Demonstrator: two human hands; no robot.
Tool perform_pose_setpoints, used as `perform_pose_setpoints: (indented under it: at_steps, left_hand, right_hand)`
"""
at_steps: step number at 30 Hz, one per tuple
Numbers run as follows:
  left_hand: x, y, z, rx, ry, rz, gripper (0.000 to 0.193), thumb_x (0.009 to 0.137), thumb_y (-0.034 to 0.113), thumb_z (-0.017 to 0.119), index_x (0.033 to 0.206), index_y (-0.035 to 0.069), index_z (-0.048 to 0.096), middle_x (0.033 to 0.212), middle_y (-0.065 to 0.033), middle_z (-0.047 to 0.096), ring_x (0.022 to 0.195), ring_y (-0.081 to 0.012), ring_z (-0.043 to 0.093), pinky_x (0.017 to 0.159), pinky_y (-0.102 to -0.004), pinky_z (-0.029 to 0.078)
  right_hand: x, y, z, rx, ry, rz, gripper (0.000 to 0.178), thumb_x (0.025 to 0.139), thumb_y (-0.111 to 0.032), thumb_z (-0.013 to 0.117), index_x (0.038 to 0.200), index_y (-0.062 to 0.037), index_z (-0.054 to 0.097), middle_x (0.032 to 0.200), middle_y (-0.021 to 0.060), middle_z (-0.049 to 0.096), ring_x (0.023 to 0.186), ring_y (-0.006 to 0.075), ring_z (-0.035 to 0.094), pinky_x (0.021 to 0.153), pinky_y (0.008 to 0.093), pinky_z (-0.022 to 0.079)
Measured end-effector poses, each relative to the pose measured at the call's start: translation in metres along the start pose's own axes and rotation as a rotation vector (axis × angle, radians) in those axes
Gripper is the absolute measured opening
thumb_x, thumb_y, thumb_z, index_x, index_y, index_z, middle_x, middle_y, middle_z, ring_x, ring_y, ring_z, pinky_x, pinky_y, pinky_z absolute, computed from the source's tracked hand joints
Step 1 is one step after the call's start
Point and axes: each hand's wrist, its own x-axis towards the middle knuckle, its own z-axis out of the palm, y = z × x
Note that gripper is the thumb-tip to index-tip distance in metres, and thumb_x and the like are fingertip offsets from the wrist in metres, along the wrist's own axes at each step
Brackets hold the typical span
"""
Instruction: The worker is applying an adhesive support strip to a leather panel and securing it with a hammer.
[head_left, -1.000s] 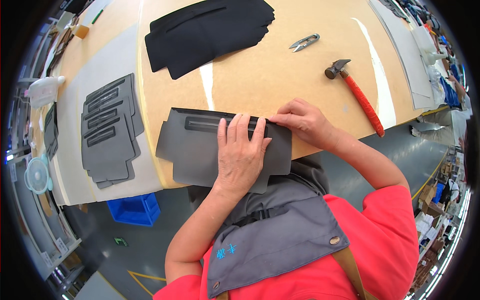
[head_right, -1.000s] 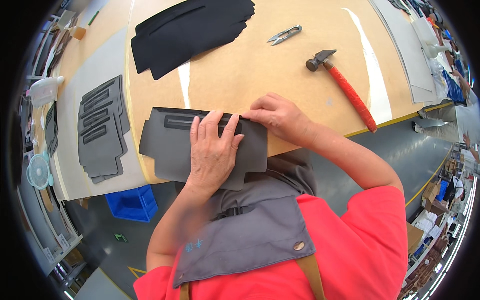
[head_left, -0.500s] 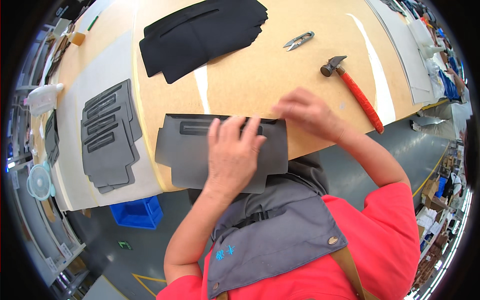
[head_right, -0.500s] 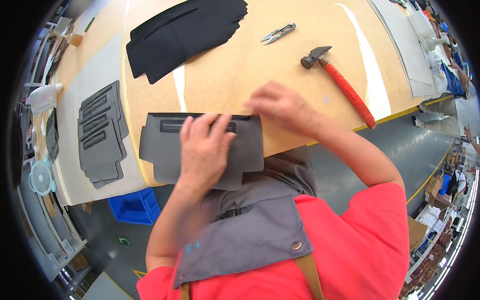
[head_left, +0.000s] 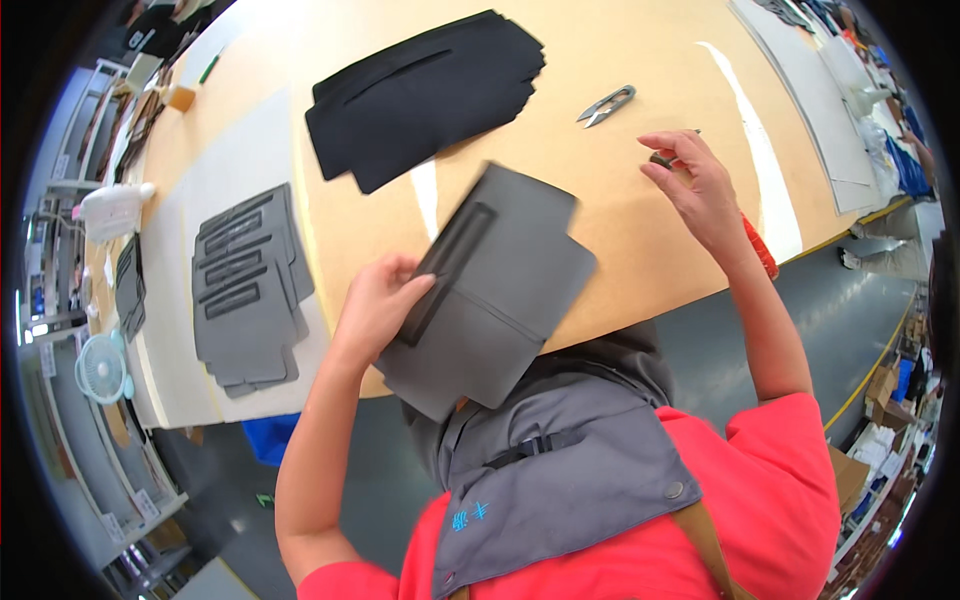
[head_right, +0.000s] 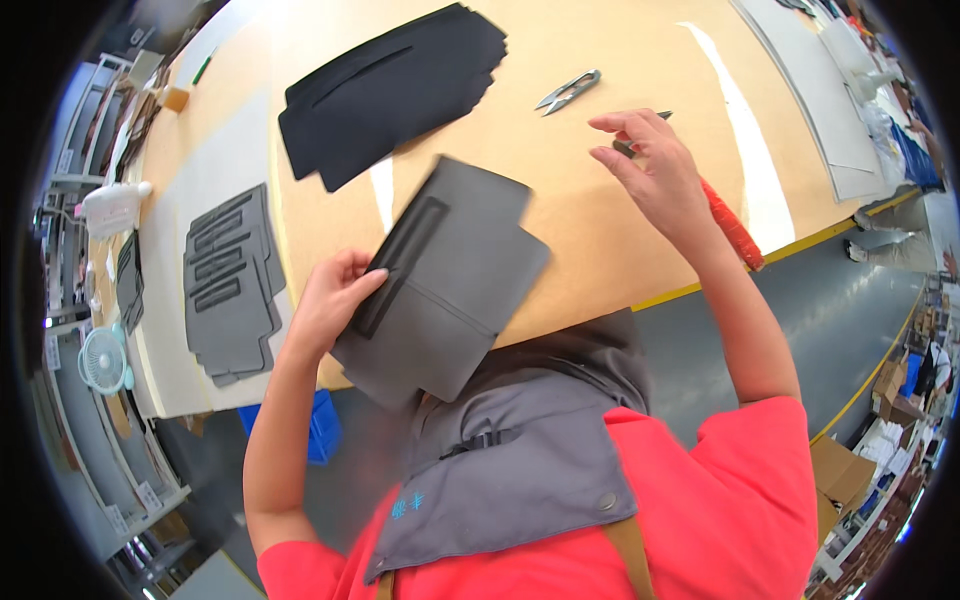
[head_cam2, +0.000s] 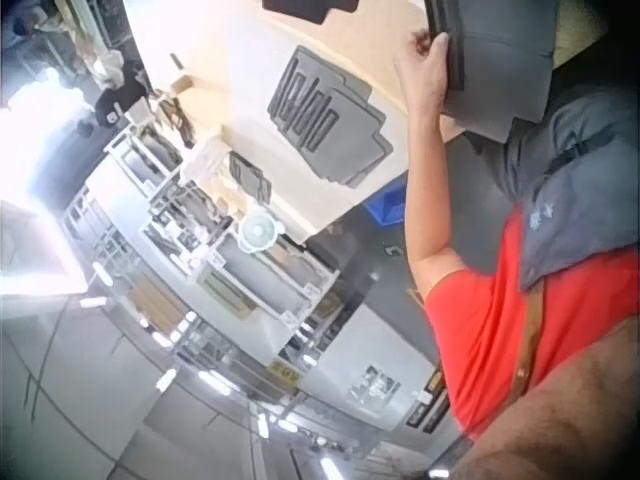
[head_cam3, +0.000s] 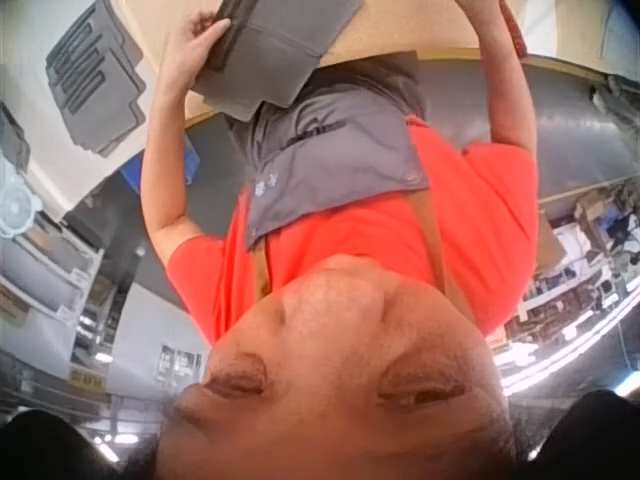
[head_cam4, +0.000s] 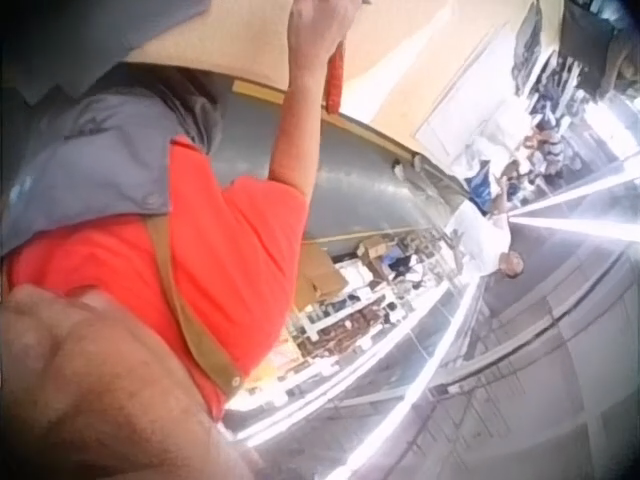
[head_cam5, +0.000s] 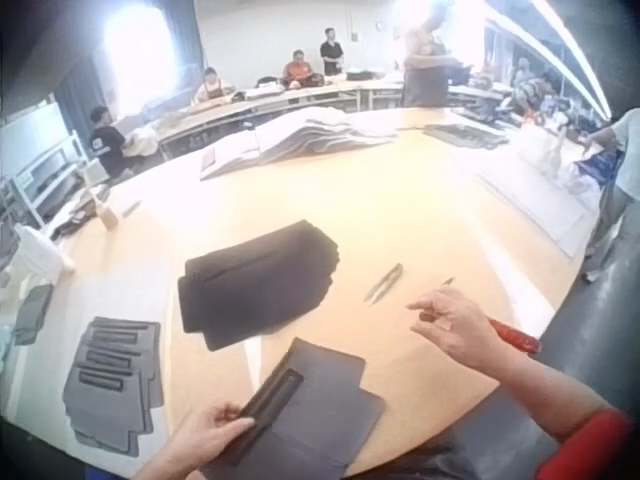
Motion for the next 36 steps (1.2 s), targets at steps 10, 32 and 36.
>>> perform_pose_setpoints:
  at_steps: [10,32,36]
  left_hand:
    - [-0.020,0.007,0.020,-0.851,0.021,-0.194,0.028,0.102,0.016,0.065,0.126,0.002,0.059,0.101,-0.0033,0.072,0.085,-0.0066,0.069,0.068,-0.0203,0.056]
    - [-0.028,-0.002,0.031,-1.240,-0.053,-0.198,0.013,0.103,0.019,0.064,0.105,0.006,0.063,0.091,-0.0001,0.068,0.078,-0.0065,0.067,0.072,-0.0216,0.056]
    - [-0.029,-0.009,0.032,-1.447,-0.159,-0.226,0.018,0.104,0.023,0.063,0.108,0.006,0.060,0.090,-0.0010,0.065,0.080,-0.0087,0.067,0.071,-0.0245,0.057]
  right_hand:
    - [0.089,0.058,0.024,-0.491,0.048,-0.495,0.034,0.094,-0.017,0.068,0.126,-0.0104,0.061,0.122,0.0082,0.065,0.115,0.0282,0.059,0.095,0.0390,0.049]
    - [-0.007,-0.096,0.146,0.798,-0.443,0.155,0.031,0.111,-0.031,0.048,0.103,-0.0026,0.059,0.071,0.0030,0.053,0.066,0.0111,0.051,0.064,0.0298,0.045]
    - [-0.010,-0.096,0.142,0.795,-0.482,0.158,0.031,0.111,-0.030,0.048,0.104,-0.0024,0.059,0.069,0.0036,0.052,0.064,0.0117,0.051,0.063,0.0297,0.045]
